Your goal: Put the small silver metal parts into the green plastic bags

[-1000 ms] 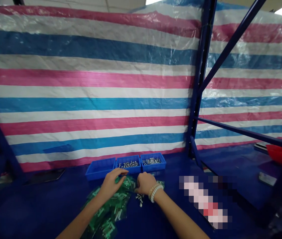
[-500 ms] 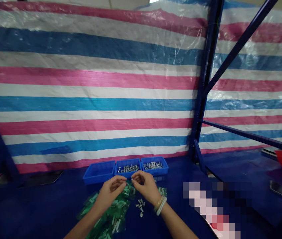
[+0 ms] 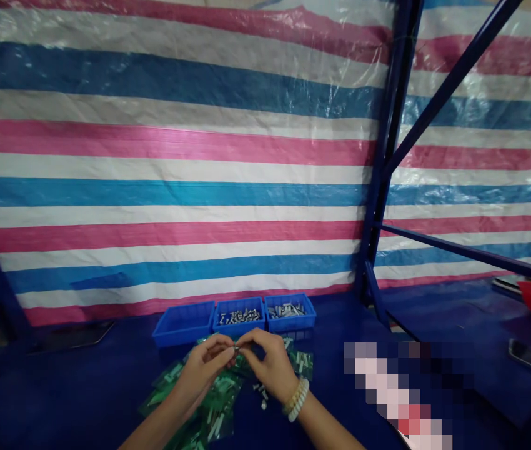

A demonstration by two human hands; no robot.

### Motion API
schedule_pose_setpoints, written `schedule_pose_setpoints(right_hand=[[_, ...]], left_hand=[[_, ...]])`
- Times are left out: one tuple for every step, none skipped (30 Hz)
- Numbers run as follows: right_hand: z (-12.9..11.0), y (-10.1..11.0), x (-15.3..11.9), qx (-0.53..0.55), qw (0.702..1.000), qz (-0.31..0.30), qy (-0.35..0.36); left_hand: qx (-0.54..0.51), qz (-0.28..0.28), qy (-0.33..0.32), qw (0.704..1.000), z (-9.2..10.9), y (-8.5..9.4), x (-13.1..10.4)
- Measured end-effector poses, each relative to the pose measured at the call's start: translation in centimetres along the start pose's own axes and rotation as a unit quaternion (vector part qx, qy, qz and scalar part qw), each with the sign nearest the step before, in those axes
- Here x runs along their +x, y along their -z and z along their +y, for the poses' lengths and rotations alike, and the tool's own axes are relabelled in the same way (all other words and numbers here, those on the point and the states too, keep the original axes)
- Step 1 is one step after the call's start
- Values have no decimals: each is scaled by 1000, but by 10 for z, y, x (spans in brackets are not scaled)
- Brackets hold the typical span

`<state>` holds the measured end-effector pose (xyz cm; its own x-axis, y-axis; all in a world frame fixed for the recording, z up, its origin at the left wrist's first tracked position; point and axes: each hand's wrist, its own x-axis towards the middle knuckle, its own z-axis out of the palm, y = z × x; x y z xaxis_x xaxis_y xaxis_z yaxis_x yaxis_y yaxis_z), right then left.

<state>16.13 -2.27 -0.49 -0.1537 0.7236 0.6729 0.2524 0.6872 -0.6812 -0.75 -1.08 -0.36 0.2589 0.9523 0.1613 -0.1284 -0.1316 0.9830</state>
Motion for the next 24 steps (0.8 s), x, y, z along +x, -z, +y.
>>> schedule_pose_setpoints(right_hand=[[-2,1,1,-15,1000,-4,13],[-3,3,1,-29,999,-8,28],[-5,4,2,-39,998,-8,41],[-6,6,2,-45,998,-5,50],[-7,7,3,-48,997,1,53],[-8,7,3,-49,997,8,51],[-8,7,4,-51,998,14,44],[-8,7,4,-53,998,19,36],[-7,6,4,-57,998,20,27],[-6,5,3,-61,998,20,18],[-4,3,3,-65,998,16,9],[-3,2,2,-66,998,11,0],[-2,0,2,-63,998,1,-7],[-1,-1,1,-56,998,-11,-11],[0,-2,1,-47,999,-23,-13],[1,-2,1,-37,999,-32,-13],[2,-2,1,-29,999,-35,-13],[4,-2,2,-23,999,-31,-15],[6,-1,2,-20,999,-19,-20],[9,1,3,-21,999,-3,-25],[12,2,4,-23,999,14,-30],[15,4,4,-27,999,32,-34],[18,6,5,-33,998,49,-35],[21,8,6,-39,996,66,-36]], left_hand=[[-3,0,1,1000,-1,0,0],[-6,-2,1,1000,-2,0,0],[-12,-3,-1,1000,-3,0,0],[-16,-4,-3,1000,-3,0,0],[-18,-3,-6,1000,-4,-1,0],[-14,0,-10,1000,-5,-1,-1],[-5,5,-16,1000,-6,-2,-1],[6,11,-22,1000,-7,-3,-2],[20,19,-31,999,-8,-3,-3],[33,28,-42,998,-10,-4,-4],[47,37,-56,997,-11,-4,-5],[64,44,-71,994,-12,-5,-5],[85,49,-88,991,-13,-5,-5],[111,51,-106,987,-12,-5,-4],[144,49,-129,980,-11,-4,-2],[191,47,-157,968,-7,-4,3],[247,44,-187,950,-3,-3,9],[304,41,-216,927,3,-1,18],[362,38,-243,899,9,1,27],[401,32,-257,878,16,3,38],[422,20,-263,868,21,5,48],[441,3,-265,858,25,7,56],[457,-14,-262,850,28,9,63],[473,-31,-258,842,28,10,66]])
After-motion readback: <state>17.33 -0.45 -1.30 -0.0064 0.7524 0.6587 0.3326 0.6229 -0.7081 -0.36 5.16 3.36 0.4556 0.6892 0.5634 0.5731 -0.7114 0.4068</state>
